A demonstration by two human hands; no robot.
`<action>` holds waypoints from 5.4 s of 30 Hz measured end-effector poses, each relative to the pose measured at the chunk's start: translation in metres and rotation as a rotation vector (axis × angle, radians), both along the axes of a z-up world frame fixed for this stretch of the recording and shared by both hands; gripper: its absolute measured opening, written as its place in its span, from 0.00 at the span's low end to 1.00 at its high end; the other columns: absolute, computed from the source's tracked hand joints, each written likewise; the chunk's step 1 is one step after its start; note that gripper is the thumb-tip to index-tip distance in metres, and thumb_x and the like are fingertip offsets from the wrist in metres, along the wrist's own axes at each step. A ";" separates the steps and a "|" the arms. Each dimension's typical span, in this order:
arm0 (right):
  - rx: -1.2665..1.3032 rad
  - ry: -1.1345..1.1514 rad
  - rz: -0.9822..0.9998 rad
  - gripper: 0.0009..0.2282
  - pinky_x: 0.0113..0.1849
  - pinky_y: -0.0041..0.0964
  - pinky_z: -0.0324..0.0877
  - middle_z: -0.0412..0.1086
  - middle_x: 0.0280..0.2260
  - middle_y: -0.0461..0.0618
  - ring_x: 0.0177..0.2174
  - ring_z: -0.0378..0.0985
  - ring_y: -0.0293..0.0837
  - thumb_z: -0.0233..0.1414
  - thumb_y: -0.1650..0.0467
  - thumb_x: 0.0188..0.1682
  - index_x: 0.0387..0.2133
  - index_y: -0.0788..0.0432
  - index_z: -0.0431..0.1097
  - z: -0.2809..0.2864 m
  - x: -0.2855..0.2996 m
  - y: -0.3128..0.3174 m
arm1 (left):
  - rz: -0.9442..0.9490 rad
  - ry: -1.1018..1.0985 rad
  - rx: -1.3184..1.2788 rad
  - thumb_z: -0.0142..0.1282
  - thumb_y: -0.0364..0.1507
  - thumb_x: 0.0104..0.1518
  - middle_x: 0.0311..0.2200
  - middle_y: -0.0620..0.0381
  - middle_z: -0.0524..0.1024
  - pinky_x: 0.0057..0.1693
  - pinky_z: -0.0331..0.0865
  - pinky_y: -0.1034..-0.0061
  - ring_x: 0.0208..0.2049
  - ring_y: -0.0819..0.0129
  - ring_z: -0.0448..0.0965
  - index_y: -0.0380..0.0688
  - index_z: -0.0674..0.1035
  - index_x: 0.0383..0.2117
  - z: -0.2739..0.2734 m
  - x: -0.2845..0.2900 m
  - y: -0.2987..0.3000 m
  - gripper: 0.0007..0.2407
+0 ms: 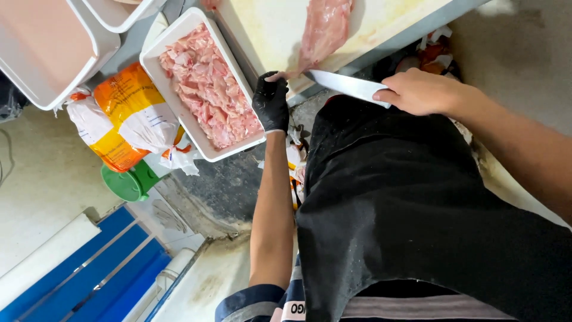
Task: Slicing raw chicken breasts into smaller strips on a cutting board using a large knife.
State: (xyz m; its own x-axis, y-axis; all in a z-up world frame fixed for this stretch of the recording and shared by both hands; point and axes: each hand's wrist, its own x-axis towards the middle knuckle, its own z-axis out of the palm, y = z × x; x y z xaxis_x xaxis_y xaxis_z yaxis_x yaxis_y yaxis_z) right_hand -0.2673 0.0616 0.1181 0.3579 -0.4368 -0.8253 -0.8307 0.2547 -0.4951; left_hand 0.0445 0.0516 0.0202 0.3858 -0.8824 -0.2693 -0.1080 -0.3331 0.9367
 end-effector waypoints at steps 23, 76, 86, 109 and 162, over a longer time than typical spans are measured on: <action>-0.024 0.042 0.058 0.23 0.28 0.46 0.74 0.77 0.26 0.68 0.24 0.84 0.58 0.41 0.58 0.62 0.30 0.65 0.74 0.003 0.007 0.005 | 0.024 0.055 0.022 0.65 0.23 0.54 0.25 0.52 0.81 0.40 0.82 0.79 0.27 0.71 0.82 0.44 0.85 0.35 -0.009 0.024 0.000 0.05; -0.224 0.155 -0.027 0.18 0.33 0.53 0.64 0.74 0.28 0.61 0.29 0.75 0.61 0.38 0.59 0.63 0.34 0.60 0.64 0.000 -0.006 0.033 | -0.562 -0.695 -0.237 0.54 0.24 0.49 0.33 0.50 0.76 0.37 0.74 0.59 0.32 0.47 0.79 0.49 0.78 0.38 -0.065 -0.029 -0.030 0.10; -0.576 0.094 0.161 0.16 0.24 0.59 0.69 0.73 0.26 0.61 0.24 0.77 0.66 0.43 0.61 0.70 0.41 0.63 0.66 -0.104 -0.009 0.037 | -0.487 -0.481 -0.303 0.59 0.25 0.48 0.22 0.63 0.77 0.37 0.72 0.76 0.25 0.73 0.76 0.54 0.78 0.26 -0.054 -0.020 -0.033 0.04; -0.399 -0.030 0.039 0.15 0.27 0.48 0.73 0.77 0.34 0.64 0.28 0.81 0.57 0.49 0.64 0.69 0.46 0.67 0.72 -0.108 0.049 0.019 | -0.365 -0.108 -0.169 0.62 0.26 0.56 0.29 0.63 0.82 0.46 0.75 0.77 0.34 0.72 0.81 0.52 0.82 0.31 -0.050 -0.013 -0.009 0.02; -0.129 0.279 0.300 0.14 0.36 0.57 0.67 0.75 0.36 0.65 0.37 0.77 0.67 0.38 0.60 0.62 0.41 0.57 0.64 0.051 0.028 0.004 | -0.322 -0.669 0.069 0.66 0.32 0.54 0.37 0.52 0.84 0.37 0.83 0.68 0.31 0.61 0.86 0.51 0.77 0.41 -0.050 0.033 -0.056 0.12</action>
